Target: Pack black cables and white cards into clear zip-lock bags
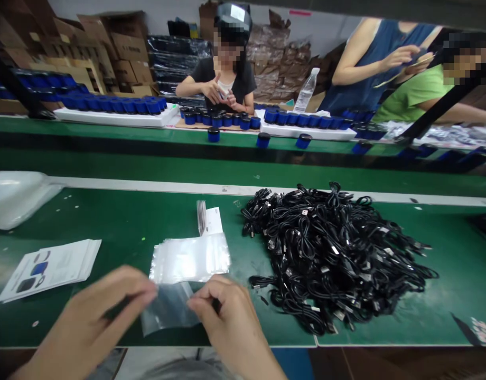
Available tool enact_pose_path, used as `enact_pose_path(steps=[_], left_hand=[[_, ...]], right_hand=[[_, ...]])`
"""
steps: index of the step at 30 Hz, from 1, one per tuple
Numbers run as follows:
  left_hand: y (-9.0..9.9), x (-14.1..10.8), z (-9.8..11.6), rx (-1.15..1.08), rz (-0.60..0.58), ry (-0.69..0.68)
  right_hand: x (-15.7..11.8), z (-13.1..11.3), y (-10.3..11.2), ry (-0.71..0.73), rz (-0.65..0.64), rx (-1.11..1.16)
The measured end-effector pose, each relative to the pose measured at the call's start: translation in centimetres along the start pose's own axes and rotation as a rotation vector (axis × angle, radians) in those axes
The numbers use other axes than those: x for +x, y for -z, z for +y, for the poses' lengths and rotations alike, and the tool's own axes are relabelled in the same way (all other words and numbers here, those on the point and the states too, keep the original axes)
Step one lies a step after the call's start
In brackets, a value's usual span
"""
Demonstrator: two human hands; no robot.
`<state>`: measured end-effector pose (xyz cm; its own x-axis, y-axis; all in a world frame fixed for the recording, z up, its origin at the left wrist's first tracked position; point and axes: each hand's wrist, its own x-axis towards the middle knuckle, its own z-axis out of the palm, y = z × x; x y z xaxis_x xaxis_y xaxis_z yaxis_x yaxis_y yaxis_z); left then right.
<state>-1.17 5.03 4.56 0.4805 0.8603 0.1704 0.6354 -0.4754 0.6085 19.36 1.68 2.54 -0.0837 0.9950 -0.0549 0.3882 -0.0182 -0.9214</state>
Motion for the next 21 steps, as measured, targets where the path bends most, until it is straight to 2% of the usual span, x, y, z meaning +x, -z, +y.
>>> enact_pose_path(steps=[3, 7, 15, 21], left_hand=[[-2.0, -2.7, 0.6, -0.225, -0.161, 0.123], [-3.4, -3.4, 1.4, -0.427, -0.192, 0.318], [-2.7, -2.2, 2.6, -0.644, -0.353, 0.553], [-2.5, -1.7, 2.6, -0.675, -0.458, 0.56]], right_hand=[[-1.0, 0.8, -1.2, -0.127, -0.004, 0.16], [-1.6, 0.9, -2.8, -0.172, -0.022, 0.267], [-1.8, 0.4, -3.4, -0.178, -0.011, 0.2], [-2.2, 0.7, -3.4, -0.215, -0.037, 0.211]])
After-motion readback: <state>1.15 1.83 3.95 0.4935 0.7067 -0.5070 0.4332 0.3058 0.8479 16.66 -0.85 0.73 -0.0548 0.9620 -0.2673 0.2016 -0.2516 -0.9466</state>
